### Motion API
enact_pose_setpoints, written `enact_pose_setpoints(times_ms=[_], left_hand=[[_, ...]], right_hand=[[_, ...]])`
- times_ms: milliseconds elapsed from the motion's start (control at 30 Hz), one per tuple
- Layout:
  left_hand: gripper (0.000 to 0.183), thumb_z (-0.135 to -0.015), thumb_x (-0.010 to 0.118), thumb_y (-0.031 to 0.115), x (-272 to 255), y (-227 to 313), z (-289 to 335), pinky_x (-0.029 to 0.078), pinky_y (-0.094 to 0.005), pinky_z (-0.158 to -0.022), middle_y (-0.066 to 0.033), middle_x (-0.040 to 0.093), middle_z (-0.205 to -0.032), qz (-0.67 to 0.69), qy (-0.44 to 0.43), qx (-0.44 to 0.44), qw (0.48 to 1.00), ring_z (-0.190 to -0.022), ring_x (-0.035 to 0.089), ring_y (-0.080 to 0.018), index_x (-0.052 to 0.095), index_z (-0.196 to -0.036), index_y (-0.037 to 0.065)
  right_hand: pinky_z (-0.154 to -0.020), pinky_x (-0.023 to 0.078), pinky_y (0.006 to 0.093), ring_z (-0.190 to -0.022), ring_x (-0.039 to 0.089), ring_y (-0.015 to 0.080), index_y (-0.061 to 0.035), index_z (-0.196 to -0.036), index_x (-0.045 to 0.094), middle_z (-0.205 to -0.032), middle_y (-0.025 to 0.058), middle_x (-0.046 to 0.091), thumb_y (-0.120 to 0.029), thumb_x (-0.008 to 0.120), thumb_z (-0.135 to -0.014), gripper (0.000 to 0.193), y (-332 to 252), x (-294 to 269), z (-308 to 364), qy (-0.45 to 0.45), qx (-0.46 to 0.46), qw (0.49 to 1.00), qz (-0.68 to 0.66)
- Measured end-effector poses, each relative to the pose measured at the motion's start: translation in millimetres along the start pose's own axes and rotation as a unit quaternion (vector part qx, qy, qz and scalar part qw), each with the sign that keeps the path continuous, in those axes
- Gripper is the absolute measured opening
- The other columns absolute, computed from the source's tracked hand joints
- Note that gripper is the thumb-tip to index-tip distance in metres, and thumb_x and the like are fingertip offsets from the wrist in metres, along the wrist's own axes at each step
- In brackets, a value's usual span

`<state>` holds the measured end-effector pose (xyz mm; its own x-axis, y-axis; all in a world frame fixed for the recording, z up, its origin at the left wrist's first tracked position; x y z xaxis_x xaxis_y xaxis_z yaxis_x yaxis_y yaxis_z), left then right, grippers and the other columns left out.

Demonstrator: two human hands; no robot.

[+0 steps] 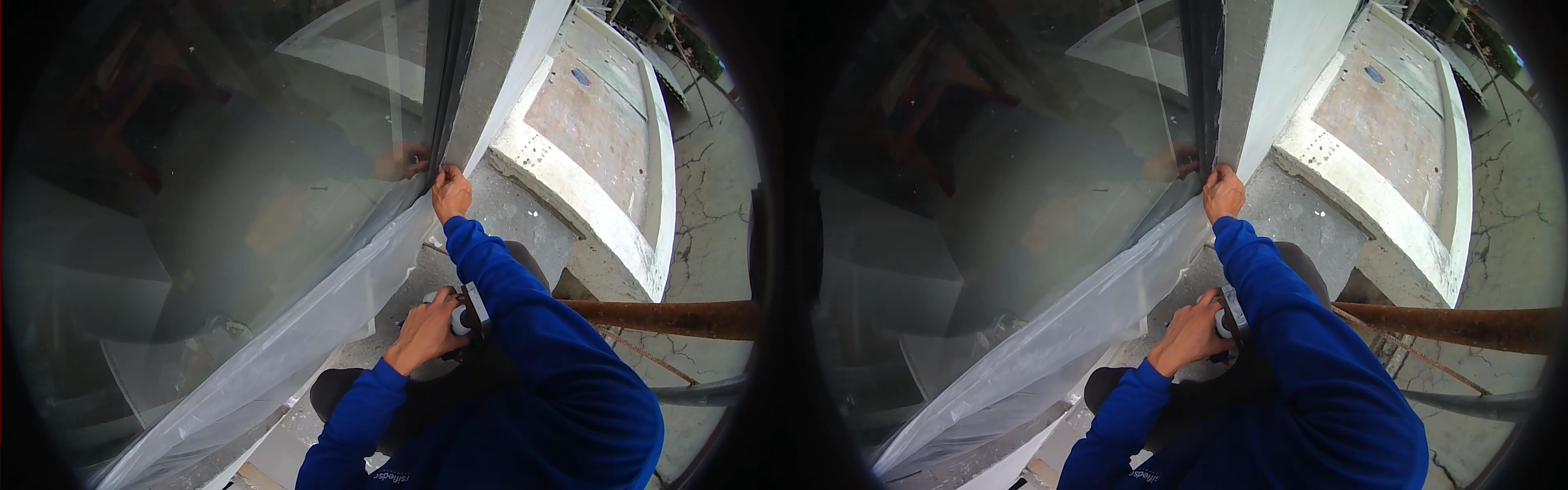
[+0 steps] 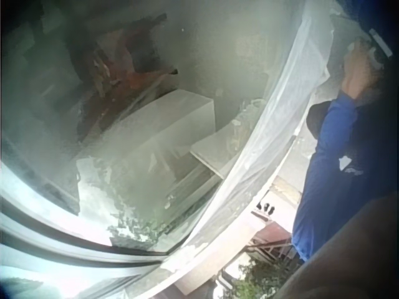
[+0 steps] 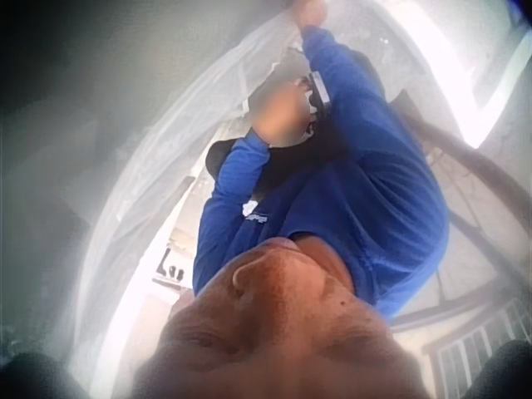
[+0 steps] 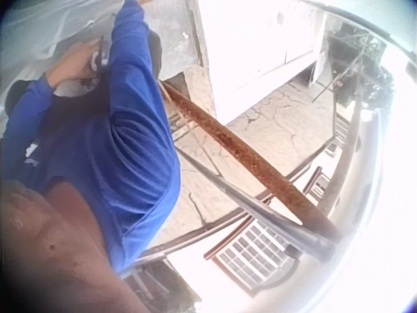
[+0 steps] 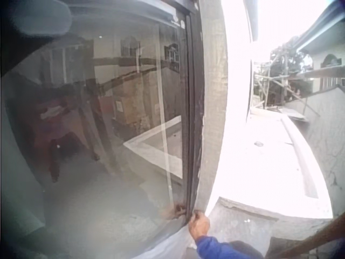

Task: The person peels a protective plastic film from a window pane, then applies a liquid from a spray bottle and wipes the glass surface with a cloth.

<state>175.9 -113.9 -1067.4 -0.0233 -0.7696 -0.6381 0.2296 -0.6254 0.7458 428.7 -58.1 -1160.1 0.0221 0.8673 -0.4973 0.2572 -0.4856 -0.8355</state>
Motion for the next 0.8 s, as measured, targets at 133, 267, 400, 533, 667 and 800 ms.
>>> enact_pose_setpoints(times_ms=[133,267,400,533,667,800], left_hand=[[0.062,-0.069,0.082,0.03,-2,0,-1,0.056,-0.0538,-0.087,-0.016,0.057,-0.133,0.001,-0.016,-0.013,1.0,-0.094,0.069,-0.0474,0.065,-0.124,0.007],[0.063,-0.069,0.082,0.03,-2,-2,1,0.056,-0.0534,-0.087,-0.0165,0.057,-0.134,-0.001,-0.021,-0.027,0.999,-0.093,0.069,-0.0474,0.066,-0.124,0.007],[0.061,-0.068,0.081,0.029,-13,-2,5,0.056,-0.0534,-0.088,-0.0161,0.056,-0.136,-0.002,-0.016,-0.038,0.999,-0.096,0.068,-0.0471,0.066,-0.124,0.009],[0.057,-0.069,0.08,0.028,-20,-2,2,0.055,-0.0528,-0.088,-0.0154,0.057,-0.137,-0.005,-0.023,-0.05,0.998,-0.099,0.068,-0.0463,0.067,-0.122,0.011],[0.054,-0.069,0.08,0.029,-24,-8,3,0.055,-0.0521,-0.087,-0.0146,0.058,-0.135,0.008,-0.002,-0.05,0.999,-0.098,0.068,-0.0455,0.068,-0.119,0.011],[0.052,-0.069,0.08,0.029,-23,-9,1,0.055,-0.0517,-0.086,-0.0141,0.058,-0.132,0.0,-0.001,-0.051,0.999,-0.097,0.068,-0.0445,0.068,-0.116,0.012]], right_hand=[[-0.077,0.055,0.0468,-0.082,0.073,0.0383,-0.0061,-0.097,0.074,-0.085,0.0183,0.074,-0.024,0.065,-0.093,0.02,-3,9,6,0.019,0.022,1.0,0.009],[-0.073,0.055,0.0449,-0.078,0.072,0.0367,-0.0048,-0.094,0.073,-0.081,0.0171,0.074,-0.023,0.066,-0.092,0.02,3,10,6,0.068,0.073,0.994,-0.037],[-0.071,0.055,0.043,-0.073,0.072,0.0345,-0.0023,-0.091,0.074,-0.078,0.017,0.073,-0.02,0.066,-0.091,0.02,8,15,5,0.087,0.111,0.989,-0.048],[-0.068,0.055,0.0406,-0.069,0.072,0.0291,0.0,-0.089,0.073,-0.076,0.0153,0.073,-0.019,0.067,-0.091,0.02,41,24,0,0.075,0.132,0.983,-0.102],[-0.049,0.049,0.0295,-0.054,0.062,0.0128,0.0017,-0.092,0.071,-0.068,0.0053,0.066,-0.022,0.066,-0.099,0.025,42,35,8,0.012,0.159,0.957,-0.241],[-0.049,0.046,0.0284,-0.051,0.057,0.011,0.0014,-0.087,0.068,-0.066,0.0033,0.063,-0.023,0.066,-0.1,0.028,52,38,0,0.046,0.119,0.971,-0.204]])
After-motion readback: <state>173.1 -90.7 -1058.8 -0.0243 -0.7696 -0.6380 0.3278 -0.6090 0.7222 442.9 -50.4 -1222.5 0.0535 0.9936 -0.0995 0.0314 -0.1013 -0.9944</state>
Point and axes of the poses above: each hand's wrist, its own z-axis away from the middle knuckle, its own x-axis out of the palm, y = z × x, the point moved 6 cm from there along -z, towards the middle knuckle
